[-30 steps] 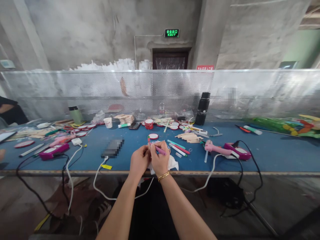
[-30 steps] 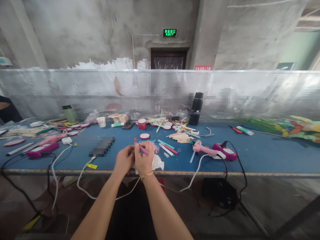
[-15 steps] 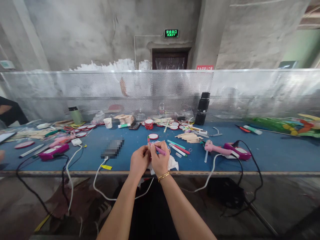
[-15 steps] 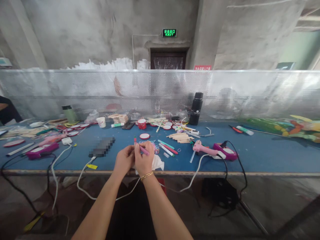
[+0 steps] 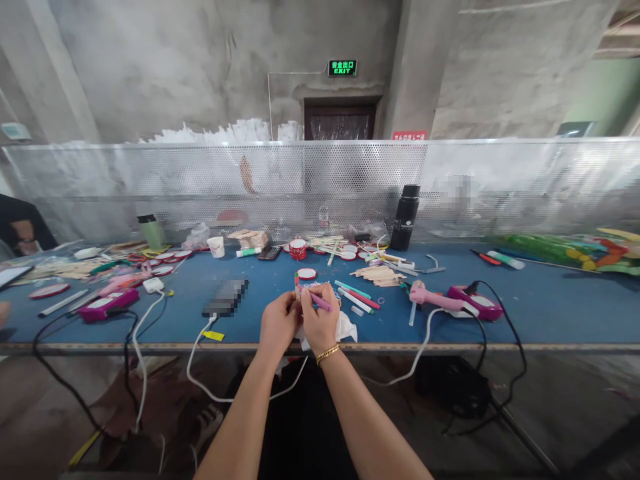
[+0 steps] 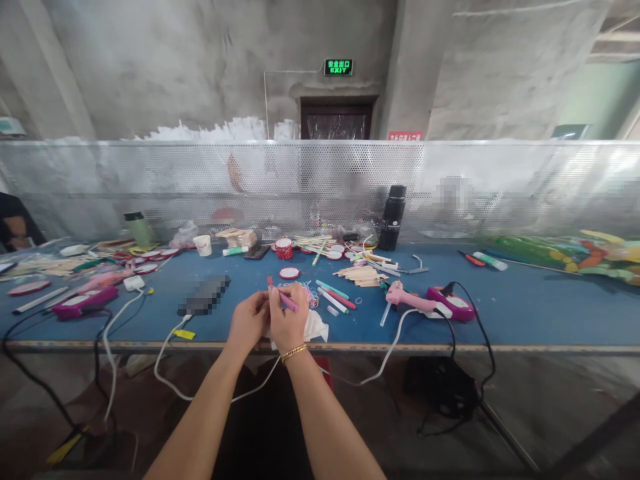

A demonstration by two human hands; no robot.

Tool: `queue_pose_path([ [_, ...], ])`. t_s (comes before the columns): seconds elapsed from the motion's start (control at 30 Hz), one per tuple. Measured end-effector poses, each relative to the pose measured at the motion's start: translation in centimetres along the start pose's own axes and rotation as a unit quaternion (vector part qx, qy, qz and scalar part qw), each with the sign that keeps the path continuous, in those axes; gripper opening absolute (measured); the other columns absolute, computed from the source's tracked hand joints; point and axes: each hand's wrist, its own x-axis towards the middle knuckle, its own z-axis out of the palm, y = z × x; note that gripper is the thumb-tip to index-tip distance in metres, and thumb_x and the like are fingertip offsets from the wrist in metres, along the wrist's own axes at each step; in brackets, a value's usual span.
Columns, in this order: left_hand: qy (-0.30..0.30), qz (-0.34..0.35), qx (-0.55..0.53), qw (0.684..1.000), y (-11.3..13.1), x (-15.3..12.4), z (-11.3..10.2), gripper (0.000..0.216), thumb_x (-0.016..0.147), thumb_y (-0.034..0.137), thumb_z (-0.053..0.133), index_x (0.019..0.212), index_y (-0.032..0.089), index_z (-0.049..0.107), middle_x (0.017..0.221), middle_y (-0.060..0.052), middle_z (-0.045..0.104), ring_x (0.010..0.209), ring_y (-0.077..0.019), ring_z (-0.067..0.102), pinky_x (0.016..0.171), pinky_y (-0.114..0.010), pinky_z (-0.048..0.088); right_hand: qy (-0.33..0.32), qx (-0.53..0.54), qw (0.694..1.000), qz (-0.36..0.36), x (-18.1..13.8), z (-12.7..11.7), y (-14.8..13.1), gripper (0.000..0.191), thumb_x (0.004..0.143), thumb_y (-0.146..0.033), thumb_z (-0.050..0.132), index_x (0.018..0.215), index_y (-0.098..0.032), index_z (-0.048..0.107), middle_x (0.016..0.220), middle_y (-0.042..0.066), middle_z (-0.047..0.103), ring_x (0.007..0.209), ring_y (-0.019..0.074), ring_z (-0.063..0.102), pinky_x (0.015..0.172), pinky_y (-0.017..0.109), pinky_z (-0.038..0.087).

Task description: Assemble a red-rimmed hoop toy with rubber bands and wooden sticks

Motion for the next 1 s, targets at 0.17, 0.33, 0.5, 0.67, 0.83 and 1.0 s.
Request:
queue_pose_path([
  [0.17, -0.002, 0.003, 0.003, 1.000, -0.12, 0.07, -0.02, 0.030, 0.091, 0.033, 0.051, 0.102, 0.021, 0.076, 0.089, -0.005, 0.078, 0.078, -0.0190, 0.068, 0.071, -0.026, 0.048, 0.013, -0.010, 1.000, 0.003, 0.00, -0.05, -0.14, 0.024, 0.093, -0.037, 0.059, 0.075, -0.022, 0.054, 0.074, -0.002, 0.057, 0.071, 0.0160, 0.056, 0.072, 0.032, 0.044],
  [0.33, -0.002, 0.000, 0.002, 1.000, -0.07, 0.05, -0.02, 0.030, 0.091, 0.033, 0.050, 0.102, 0.021, 0.076, 0.085, -0.005, 0.078, 0.079, -0.0193, 0.069, 0.071, -0.026, 0.049, 0.005, -0.009, 1.000, 0.004, 0.00, -0.08, -0.18, 0.024, 0.093, -0.037, 0.059, 0.075, -0.022, 0.054, 0.074, -0.002, 0.057, 0.072, 0.0162, 0.056, 0.073, 0.032, 0.044],
  [0.5, -0.004, 0.000, 0.001, 1.000, 0.12, -0.03, -0.10, 0.029, 0.091, 0.033, 0.051, 0.101, 0.021, 0.076, 0.087, -0.005, 0.078, 0.077, -0.0187, 0.069, 0.070, -0.026, 0.049, 0.013, -0.018, 1.000, 0.002, 0.01, -0.11, -0.19, 0.023, 0.093, -0.036, 0.060, 0.076, -0.022, 0.054, 0.075, -0.001, 0.058, 0.072, 0.0163, 0.056, 0.073, 0.032, 0.044],
  [0.67, -0.004, 0.000, 0.003, 1.000, 0.27, -0.07, -0.15, 0.029, 0.091, 0.033, 0.051, 0.099, 0.020, 0.075, 0.086, -0.005, 0.077, 0.078, -0.0191, 0.069, 0.069, -0.025, 0.048, 0.011, -0.011, 1.000, -0.002, 0.04, -0.12, -0.28, 0.024, 0.093, -0.036, 0.060, 0.074, -0.022, 0.054, 0.074, -0.002, 0.057, 0.071, 0.0161, 0.056, 0.072, 0.031, 0.043],
  [0.83, -0.004, -0.002, 0.005, 1.000, 0.26, -0.07, -0.12, 0.030, 0.091, 0.032, 0.050, 0.101, 0.020, 0.075, 0.087, -0.006, 0.078, 0.078, -0.0191, 0.068, 0.068, -0.025, 0.048, 0.008, -0.017, 1.000, 0.002, 0.01, -0.08, -0.21, 0.024, 0.093, -0.037, 0.059, 0.075, -0.022, 0.054, 0.074, -0.001, 0.058, 0.072, 0.0162, 0.056, 0.073, 0.031, 0.043],
  [1.0, -0.006, -0.003, 0.007, 1.000, 0.14, -0.04, -0.10, 0.029, 0.091, 0.032, 0.051, 0.101, 0.020, 0.075, 0.090, -0.006, 0.078, 0.080, -0.0193, 0.069, 0.070, -0.026, 0.049, 0.018, -0.013, 1.000, -0.004, 0.06, -0.10, -0.43, 0.023, 0.092, -0.035, 0.060, 0.074, -0.022, 0.053, 0.073, -0.002, 0.057, 0.069, 0.0156, 0.055, 0.070, 0.030, 0.043],
])
